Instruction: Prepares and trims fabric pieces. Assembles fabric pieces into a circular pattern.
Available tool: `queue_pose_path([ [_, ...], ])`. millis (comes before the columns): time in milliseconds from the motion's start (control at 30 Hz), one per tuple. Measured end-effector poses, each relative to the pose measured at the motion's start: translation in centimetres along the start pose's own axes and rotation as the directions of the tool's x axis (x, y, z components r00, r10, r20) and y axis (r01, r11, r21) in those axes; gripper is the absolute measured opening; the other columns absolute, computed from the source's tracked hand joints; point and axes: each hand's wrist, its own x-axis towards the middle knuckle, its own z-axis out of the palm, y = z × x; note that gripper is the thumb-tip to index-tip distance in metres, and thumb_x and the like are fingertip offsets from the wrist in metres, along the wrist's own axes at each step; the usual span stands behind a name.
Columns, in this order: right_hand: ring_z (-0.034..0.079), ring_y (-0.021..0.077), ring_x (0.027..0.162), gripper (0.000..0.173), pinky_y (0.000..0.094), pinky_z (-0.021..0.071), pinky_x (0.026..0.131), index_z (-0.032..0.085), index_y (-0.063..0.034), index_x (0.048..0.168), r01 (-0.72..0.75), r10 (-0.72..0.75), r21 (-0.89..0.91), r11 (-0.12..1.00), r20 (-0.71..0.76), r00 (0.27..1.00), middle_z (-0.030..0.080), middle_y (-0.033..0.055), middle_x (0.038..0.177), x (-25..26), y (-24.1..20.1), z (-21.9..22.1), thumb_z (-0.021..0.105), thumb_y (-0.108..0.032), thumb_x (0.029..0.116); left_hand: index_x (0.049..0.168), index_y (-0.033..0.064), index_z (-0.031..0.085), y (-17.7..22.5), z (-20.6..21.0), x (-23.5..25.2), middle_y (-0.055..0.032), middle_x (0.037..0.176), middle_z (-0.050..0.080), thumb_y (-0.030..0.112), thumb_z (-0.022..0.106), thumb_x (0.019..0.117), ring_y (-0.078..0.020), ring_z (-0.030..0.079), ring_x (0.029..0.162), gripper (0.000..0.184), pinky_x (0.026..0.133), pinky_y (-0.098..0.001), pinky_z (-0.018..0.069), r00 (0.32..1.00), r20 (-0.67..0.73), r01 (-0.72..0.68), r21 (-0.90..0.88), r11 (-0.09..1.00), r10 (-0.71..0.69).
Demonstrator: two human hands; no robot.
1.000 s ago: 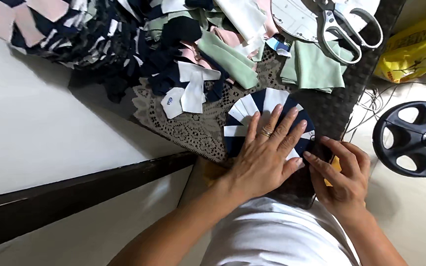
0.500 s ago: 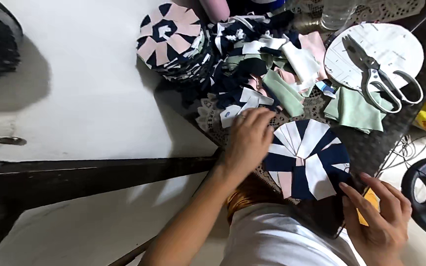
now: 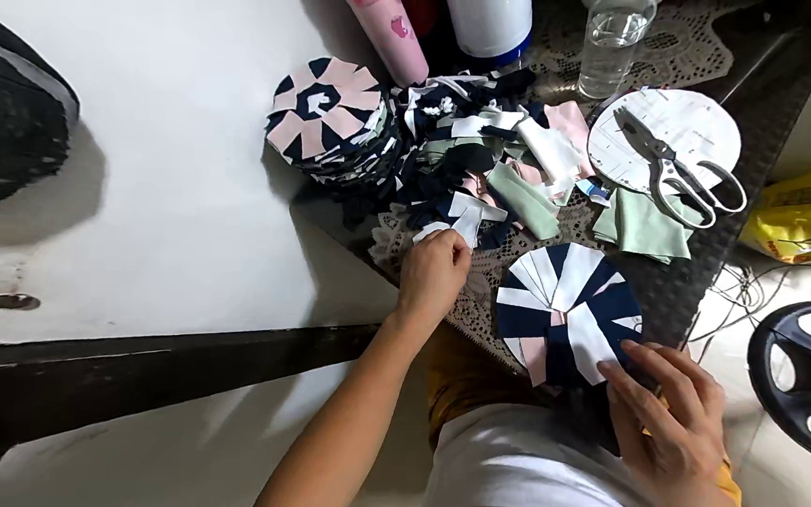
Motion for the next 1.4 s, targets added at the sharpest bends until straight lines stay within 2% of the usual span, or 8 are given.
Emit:
queue_pose_path([
  [167,0.057,0.0238,0.120,0.019,0.0409,0.0410,0.100,0.069,-0.0242,0.113,0.081,-0.085,0.068,0.994,0.065,0.994,0.068,0.0023,0.121,1.4,-1.8,1.1,0.053,-0.026,0.1033,0.107,-0.0030,0.069,0.1,0.0,0.0,-0.0209,0.102,0.068,0.021,0.067,0.0992,-0.0368,0.068,0.092,0.025,0.081,-0.0582,0.0538,0.999,0.040,0.031,0.028,0.999,-0.032],
  [333,0.056,0.0229,0.118,0.019,0.0384,0.0397,0.099,0.070,-0.0241,0.110,0.137,-0.145,0.089,0.987,0.099,0.984,0.069,0.0011,0.120,1.4,-2.8,2.2,0.052,-0.025,0.1030,0.096,-0.0038,0.070,0.6,-0.2,0.6,-0.0208,0.097,0.068,0.010,0.063,0.0981,-0.0382,0.068,0.090,0.015,0.078,-0.0561,0.0544,0.997,0.069,0.015,0.118,0.993,-0.023],
  [500,0.058,0.0211,0.117,0.020,0.0367,0.0407,0.098,0.071,-0.0242,0.107,0.142,-0.154,0.102,0.985,0.124,0.980,0.069,0.0004,0.117,1.5,-3.4,2.6,0.052,-0.024,0.1020,0.098,-0.0038,0.070,-0.1,-1.1,1.2,-0.0210,0.096,0.069,0.011,0.062,0.0993,-0.0373,0.067,0.091,0.017,0.082,-0.0570,0.0529,0.992,0.121,0.041,0.040,0.998,-0.046],
  [767,0.059,0.0203,0.115,0.021,0.0361,0.0421,0.097,0.072,-0.0241,0.103,0.177,-0.188,0.092,0.980,0.130,0.974,0.071,-0.0005,0.113,1.7,-4.2,3.0,0.051,-0.023,0.1016,0.102,-0.0043,0.068,1.8,-1.9,2.3,-0.0231,0.106,0.068,0.012,0.057,0.1016,-0.0402,0.067,0.104,0.020,0.089,-0.0565,0.0518,0.958,0.264,0.047,0.231,0.972,-0.109],
  [1067,0.061,0.0197,0.113,0.021,0.0346,0.0457,0.094,0.075,-0.0214,0.102,0.128,-0.159,0.206,0.970,0.141,0.977,0.072,0.0006,0.110,3.6,-4.5,3.7,0.054,-0.022,0.1000,0.101,-0.0028,0.070,-2.1,-3.0,3.4,-0.0177,0.096,0.070,0.012,0.063,0.1001,-0.0280,0.068,0.089,0.017,0.086,-0.0483,0.0544,0.964,0.237,0.171,-0.193,0.966,-0.124],
  [1167,0.066,0.0191,0.109,0.022,0.0330,0.0509,0.092,0.079,-0.0138,0.100,0.016,-0.087,0.352,0.936,0.187,0.978,0.075,0.0036,0.106,5.4,-5.1,4.5,0.057,-0.019,0.0966,0.098,-0.0033,0.067,-3.2,-3.2,3.4,-0.0079,0.084,0.069,0.006,0.064,0.1000,-0.0109,0.067,0.074,0.011,0.075,-0.0278,0.0574,0.963,0.201,0.264,-0.541,0.798,-0.182],
  [1267,0.068,0.0113,0.105,0.023,0.0256,0.0544,0.093,0.078,-0.0043,0.104,-0.258,0.084,0.518,0.815,0.335,0.938,0.075,0.0067,0.106,8.0,-6.0,5.6,0.057,-0.012,0.0961,0.094,-0.0007,0.064,-3.3,-3.6,2.7,-0.0028,0.079,0.068,0.001,0.056,0.1023,-0.0091,0.068,0.072,0.011,0.074,-0.0242,0.0582,0.956,0.214,0.289,-0.805,0.518,-0.200],
  [1400,0.069,0.0075,0.100,0.030,0.0255,0.0566,0.087,0.068,0.0025,0.122,-0.725,0.310,0.598,0.341,0.657,0.687,0.072,0.0067,0.115,11.9,-7.1,7.0,0.049,-0.013,0.1054,0.092,0.0057,0.063,-3.0,-2.8,0.6,-0.0012,0.084,0.070,-0.001,0.044,0.1016,-0.0089,0.068,0.079,0.023,0.077,-0.0243,0.0583,0.981,0.138,0.167,-0.959,0.229,-0.138],
])
